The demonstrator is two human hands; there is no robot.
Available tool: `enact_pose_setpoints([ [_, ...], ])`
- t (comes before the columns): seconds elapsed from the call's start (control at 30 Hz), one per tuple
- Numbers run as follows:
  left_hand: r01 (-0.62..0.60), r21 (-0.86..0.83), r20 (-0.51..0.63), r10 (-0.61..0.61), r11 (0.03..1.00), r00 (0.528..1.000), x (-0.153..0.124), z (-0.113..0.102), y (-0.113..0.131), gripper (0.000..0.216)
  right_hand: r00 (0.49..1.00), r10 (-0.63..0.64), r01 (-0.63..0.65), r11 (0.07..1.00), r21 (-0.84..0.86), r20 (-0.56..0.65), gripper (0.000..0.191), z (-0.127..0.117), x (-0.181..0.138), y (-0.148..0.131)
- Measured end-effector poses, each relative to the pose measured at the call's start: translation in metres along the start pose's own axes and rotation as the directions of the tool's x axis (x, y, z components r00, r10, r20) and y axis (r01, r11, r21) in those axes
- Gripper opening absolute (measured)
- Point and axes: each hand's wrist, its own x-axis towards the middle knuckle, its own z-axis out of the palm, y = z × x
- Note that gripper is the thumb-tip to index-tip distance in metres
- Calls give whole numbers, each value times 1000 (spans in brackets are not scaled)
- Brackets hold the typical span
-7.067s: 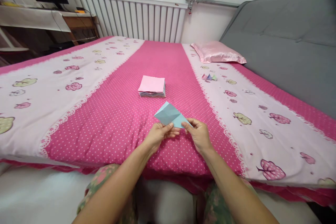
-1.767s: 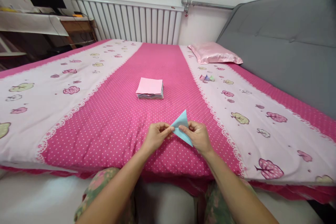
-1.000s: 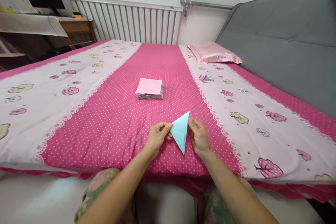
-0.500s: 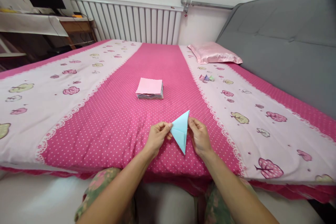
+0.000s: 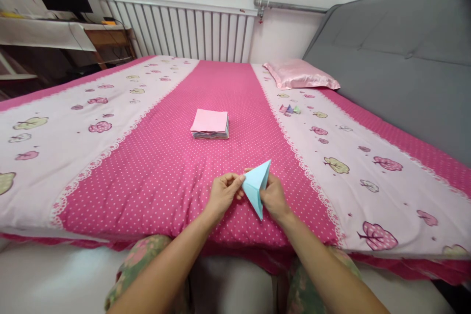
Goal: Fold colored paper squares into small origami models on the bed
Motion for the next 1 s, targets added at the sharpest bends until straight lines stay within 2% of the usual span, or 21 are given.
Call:
enact_pose_setpoints([
  [0.1,4,11,3,-4,1000,1000,0,2,-4,37,1000,-7,6,996,-91,-12,33,1,-2,0],
  [0.33,-72,26,-129,74,997,989,-5,8,-10,34,985,-137,95,940,-329,-107,27,5,-8,-2],
  [0.43,-137,139,-73,148,981,986,-15,12,-7,33,970,-190,114,906,-407,-153,25,4,-8,-1],
  [0.6,-219,355,62,211,909,975,-30,18,-1,50,960,-186,81,899,-429,-210,28,1,-9,0],
  [0.67,-213,380,46,212,900,976,-30,19,-2,55,961,-204,108,897,-429,-185,31,1,-9,1],
  [0.8,-205,338,-55,237,919,970,-24,14,-6,41,953,-293,234,867,-439,-70,41,3,-9,0],
  [0.87,-214,305,-84,250,928,965,-19,10,-8,43,946,-325,289,858,-425,-12,45,4,-9,-3],
  [0.93,-205,231,-97,232,951,968,-15,7,-9,48,938,-344,325,852,-410,30,47,4,-9,-5],
  [1.0,-151,91,-94,159,984,983,-11,5,-10,49,939,-340,332,854,-401,54,47,2,-8,-5],
])
